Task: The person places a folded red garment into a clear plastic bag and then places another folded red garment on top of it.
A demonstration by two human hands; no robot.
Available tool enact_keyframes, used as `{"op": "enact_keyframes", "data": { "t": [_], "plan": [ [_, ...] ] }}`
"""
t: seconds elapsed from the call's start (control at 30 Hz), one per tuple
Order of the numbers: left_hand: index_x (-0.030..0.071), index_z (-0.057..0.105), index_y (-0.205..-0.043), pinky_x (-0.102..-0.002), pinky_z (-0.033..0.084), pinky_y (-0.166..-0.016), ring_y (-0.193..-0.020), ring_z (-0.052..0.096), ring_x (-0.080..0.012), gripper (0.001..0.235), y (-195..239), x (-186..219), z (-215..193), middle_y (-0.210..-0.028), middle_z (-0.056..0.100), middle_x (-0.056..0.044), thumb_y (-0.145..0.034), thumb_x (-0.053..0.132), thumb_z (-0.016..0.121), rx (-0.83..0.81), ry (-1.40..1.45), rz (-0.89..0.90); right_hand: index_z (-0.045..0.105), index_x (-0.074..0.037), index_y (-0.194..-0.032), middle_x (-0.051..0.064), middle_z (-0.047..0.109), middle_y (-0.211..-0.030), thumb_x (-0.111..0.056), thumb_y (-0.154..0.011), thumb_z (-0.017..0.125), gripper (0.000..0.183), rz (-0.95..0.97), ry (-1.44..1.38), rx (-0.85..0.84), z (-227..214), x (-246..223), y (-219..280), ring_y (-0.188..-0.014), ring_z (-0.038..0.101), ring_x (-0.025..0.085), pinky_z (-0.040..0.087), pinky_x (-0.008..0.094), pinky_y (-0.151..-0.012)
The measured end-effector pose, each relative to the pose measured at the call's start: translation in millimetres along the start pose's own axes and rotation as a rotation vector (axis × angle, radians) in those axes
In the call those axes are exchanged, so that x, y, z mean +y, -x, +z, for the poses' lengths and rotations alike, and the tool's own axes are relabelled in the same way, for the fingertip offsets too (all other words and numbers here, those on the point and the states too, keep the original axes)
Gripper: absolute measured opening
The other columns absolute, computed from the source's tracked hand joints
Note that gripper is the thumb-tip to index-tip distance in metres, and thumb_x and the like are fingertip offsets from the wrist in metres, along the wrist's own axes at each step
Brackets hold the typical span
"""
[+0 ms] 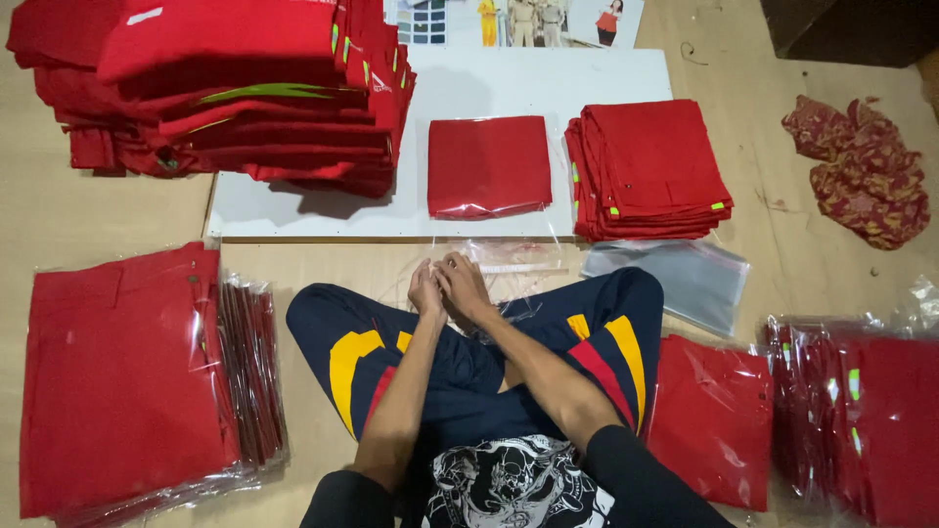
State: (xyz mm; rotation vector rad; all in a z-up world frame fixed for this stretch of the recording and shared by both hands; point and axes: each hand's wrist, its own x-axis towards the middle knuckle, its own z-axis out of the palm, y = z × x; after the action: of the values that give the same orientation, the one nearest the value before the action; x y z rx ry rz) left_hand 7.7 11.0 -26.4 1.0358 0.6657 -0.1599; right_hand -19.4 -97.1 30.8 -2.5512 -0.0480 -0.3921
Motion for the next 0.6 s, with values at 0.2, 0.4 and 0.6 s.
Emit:
{"op": "enact_keyframes", "data": {
  "t": [0.2,0.4,0.6],
  "plan": [
    [0.023,0.076,-0.115,-0.020,0.052,-0.060,-0.069,0.067,-0.0098,0.028,20,21,11,-0.088,0.072,-0.008,-0.095,0.035,0.061,0.086,-0.100,0.008,0.068,-0.015,-0.116,0.010,0.061,-0.117,-0.017,-0.098,0.063,0.019,-0.027,-0.044,-0.015,-9,-12,-4,-0.113,0.061,0.034,0.049,0.050,-0.094],
    [0.016,0.078,-0.115,-0.033,0.062,-0.068,-0.076,0.071,-0.0195,0.028,13,19,5,-0.099,0.075,-0.017,-0.089,0.025,0.071,0.124,-0.107,0.071,0.069,-0.016,-0.113,0.007,0.064,-0.110,-0.017,-0.097,0.066,0.016,-0.043,-0.106,-0.051,-13,-21,-6,-0.106,0.064,0.031,0.050,0.047,-0.091],
    [0.001,0.071,-0.121,-0.034,0.065,-0.081,-0.093,0.076,-0.0295,0.036,12,33,3,-0.109,0.071,-0.027,-0.086,0.007,0.073,0.062,-0.218,0.092,0.070,-0.018,-0.109,0.005,0.066,-0.103,-0.016,-0.095,0.068,0.014,-0.045,-0.167,-0.088,-20,-25,-12,-0.100,0.067,0.029,0.051,0.045,-0.088]
  ]
}}
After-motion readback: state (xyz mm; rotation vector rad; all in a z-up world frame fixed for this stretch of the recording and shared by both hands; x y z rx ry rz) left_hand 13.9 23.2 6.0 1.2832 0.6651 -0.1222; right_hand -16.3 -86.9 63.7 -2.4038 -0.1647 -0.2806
